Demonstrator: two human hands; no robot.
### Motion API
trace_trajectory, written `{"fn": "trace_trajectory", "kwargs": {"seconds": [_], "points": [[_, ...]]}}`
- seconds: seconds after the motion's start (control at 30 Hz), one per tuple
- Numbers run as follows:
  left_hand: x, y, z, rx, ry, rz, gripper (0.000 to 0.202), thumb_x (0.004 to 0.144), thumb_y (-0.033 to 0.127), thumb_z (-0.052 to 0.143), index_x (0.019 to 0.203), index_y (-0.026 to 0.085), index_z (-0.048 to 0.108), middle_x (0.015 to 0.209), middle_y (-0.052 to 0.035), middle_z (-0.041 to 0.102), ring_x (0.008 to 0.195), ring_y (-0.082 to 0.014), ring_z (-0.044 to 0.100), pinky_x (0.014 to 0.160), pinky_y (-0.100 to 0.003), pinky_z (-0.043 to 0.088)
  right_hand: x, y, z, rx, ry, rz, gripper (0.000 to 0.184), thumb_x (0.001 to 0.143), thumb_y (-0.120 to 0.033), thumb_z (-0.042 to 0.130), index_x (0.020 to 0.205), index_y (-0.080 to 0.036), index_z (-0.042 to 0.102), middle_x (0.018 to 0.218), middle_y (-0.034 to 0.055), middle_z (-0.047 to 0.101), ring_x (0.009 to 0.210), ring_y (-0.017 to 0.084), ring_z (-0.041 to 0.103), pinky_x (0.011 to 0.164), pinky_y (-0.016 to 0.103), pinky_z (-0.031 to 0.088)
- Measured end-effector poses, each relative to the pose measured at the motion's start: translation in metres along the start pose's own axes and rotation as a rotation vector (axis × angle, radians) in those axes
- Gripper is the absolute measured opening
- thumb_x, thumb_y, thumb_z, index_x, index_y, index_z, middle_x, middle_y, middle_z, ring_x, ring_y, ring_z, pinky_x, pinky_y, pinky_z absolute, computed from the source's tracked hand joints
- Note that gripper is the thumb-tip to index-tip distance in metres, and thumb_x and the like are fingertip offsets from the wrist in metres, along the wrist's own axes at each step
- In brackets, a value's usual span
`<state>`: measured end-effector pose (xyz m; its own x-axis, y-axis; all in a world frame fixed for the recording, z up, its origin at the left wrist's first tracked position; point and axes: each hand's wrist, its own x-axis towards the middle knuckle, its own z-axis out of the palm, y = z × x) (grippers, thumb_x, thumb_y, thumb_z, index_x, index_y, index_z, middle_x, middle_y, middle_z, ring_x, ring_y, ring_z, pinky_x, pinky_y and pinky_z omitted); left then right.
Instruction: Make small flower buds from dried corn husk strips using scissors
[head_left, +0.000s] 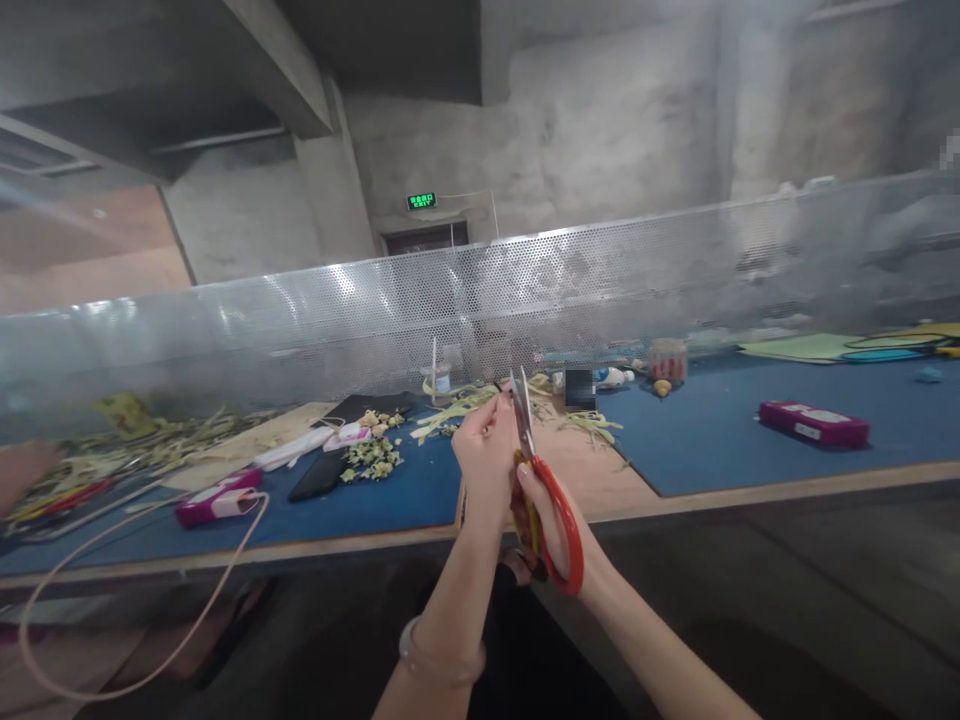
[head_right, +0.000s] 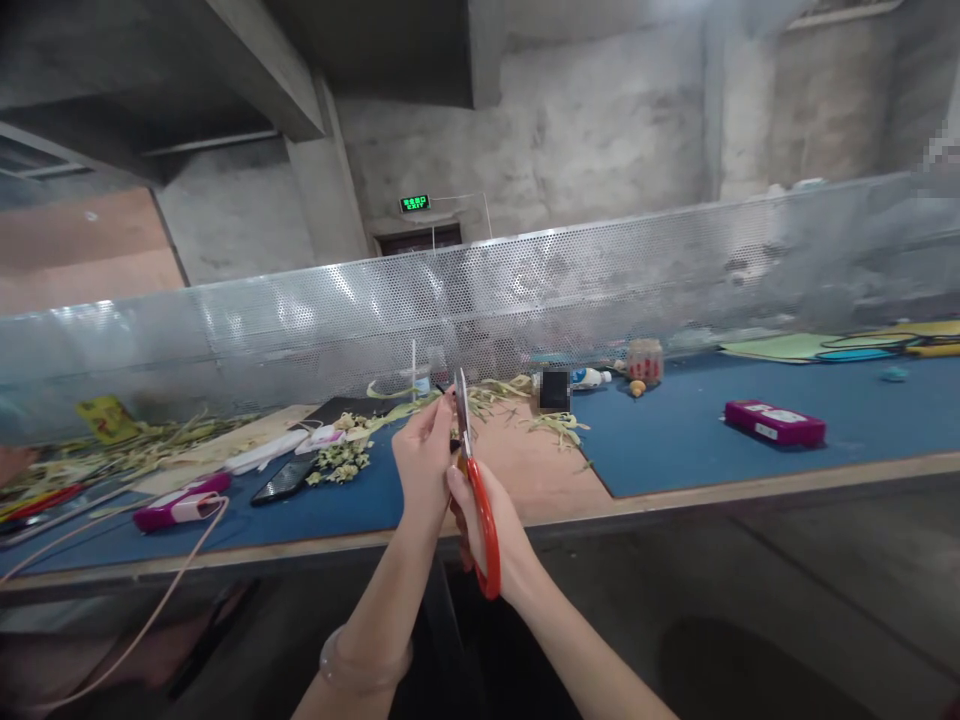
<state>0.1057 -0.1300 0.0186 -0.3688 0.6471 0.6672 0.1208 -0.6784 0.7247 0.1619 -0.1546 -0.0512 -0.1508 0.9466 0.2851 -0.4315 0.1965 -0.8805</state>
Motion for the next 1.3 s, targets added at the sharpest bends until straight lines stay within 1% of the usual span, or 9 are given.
{"fn": "trace_trajectory", "kwargs": {"seconds": [0.13,0.27,0.43,0.53,0.67,0.93,1.13,1.23,1.3], "points": [[0.007,-0.004,-0.002,-0.072,0.007,-0.035,0.028,0.074,0.034,0.056,0.092,0.017,0.070,0.089,-0.0057,0.069,0.086,-0.0184,0.059,0.076,-0.027,0.043,-0.010,-0.005,-0.005,0.057,0.003,-0.021,0.037,0.073,-0.056,0.052,0.070,-0.021,0.040,0.051,-0.0086,0.033,0.034,0.005,0.028,0.027,0.017,0.028],[0.011,-0.006,-0.007,-0.114,-0.026,-0.073,0.029,0.073,0.036,0.057,0.092,0.018,0.070,0.093,-0.0067,0.069,0.087,-0.0185,0.060,0.074,-0.027,0.044,-0.014,-0.021,-0.014,0.039,0.156,-0.121,0.034,0.075,-0.053,0.049,0.068,-0.021,0.040,0.051,-0.0074,0.035,0.036,0.006,0.031,0.030,0.018,0.029],[0.010,-0.009,-0.008,-0.014,-0.237,-0.026,0.028,0.072,0.035,0.057,0.088,0.017,0.072,0.084,-0.0060,0.070,0.080,-0.0196,0.060,0.069,-0.027,0.044,0.007,-0.055,-0.036,-0.323,0.313,-0.496,0.027,0.069,-0.035,0.063,0.080,-0.021,0.043,0.066,-0.0038,0.049,0.047,0.007,0.043,0.043,0.020,0.038],[0.008,-0.009,-0.011,0.100,-0.331,0.039,0.026,0.074,0.035,0.055,0.080,0.017,0.073,0.078,-0.0048,0.070,0.078,-0.0191,0.060,0.069,-0.025,0.042,0.023,-0.070,-0.042,-0.468,0.257,-0.628,0.026,0.068,-0.027,0.064,0.083,-0.021,0.043,0.076,-0.0007,0.054,0.062,0.011,0.051,0.060,0.025,0.044],[0.004,-0.006,-0.019,0.209,-0.410,0.049,0.031,0.077,0.038,0.050,0.081,0.016,0.072,0.075,-0.0024,0.069,0.078,-0.0194,0.059,0.069,-0.025,0.042,0.035,-0.068,-0.044,-0.593,0.162,-0.600,0.027,0.067,-0.023,0.062,0.087,-0.022,0.044,0.070,-0.0012,0.054,0.061,0.014,0.051,0.061,0.029,0.045],[0.001,-0.001,-0.022,0.261,-0.383,0.089,0.027,0.077,0.036,0.054,0.082,0.018,0.072,0.083,-0.0030,0.070,0.081,-0.0187,0.060,0.074,-0.025,0.042,0.037,-0.053,-0.039,-0.590,0.209,-0.641,0.028,0.065,-0.021,0.062,0.088,-0.023,0.046,0.066,-0.0020,0.054,0.057,0.015,0.050,0.056,0.027,0.041],[0.012,-0.010,-0.028,-0.068,-0.315,-0.108,0.031,0.077,0.034,0.055,0.100,0.019,0.066,0.094,-0.0055,0.068,0.080,-0.0152,0.059,0.076,-0.027,0.045,0.025,-0.077,-0.045,-0.278,-0.065,-0.480,0.027,0.064,-0.022,0.065,0.078,-0.022,0.042,0.077,-0.0022,0.057,0.044,0.005,0.037,0.039,0.020,0.030],[0.016,-0.012,-0.031,-0.276,-0.349,-0.194,0.032,0.074,0.025,0.058,0.104,0.019,0.064,0.104,-0.0065,0.064,0.080,-0.0127,0.059,0.077,-0.026,0.046,0.026,-0.080,-0.056,-0.153,-0.092,-0.423,0.023,0.068,-0.024,0.063,0.079,-0.022,0.042,0.081,-0.0012,0.059,0.038,0.002,0.028,0.032,0.018,0.020],[0.016,-0.009,-0.032,-0.376,-0.375,-0.254,0.035,0.070,0.019,0.062,0.105,0.018,0.063,0.102,-0.0066,0.064,0.082,-0.0128,0.059,0.077,-0.026,0.047,0.029,-0.078,-0.060,-0.056,-0.065,-0.456,0.023,0.069,-0.025,0.062,0.077,-0.023,0.040,0.080,-0.0012,0.058,0.038,0.004,0.030,0.031,0.018,0.020]]}}
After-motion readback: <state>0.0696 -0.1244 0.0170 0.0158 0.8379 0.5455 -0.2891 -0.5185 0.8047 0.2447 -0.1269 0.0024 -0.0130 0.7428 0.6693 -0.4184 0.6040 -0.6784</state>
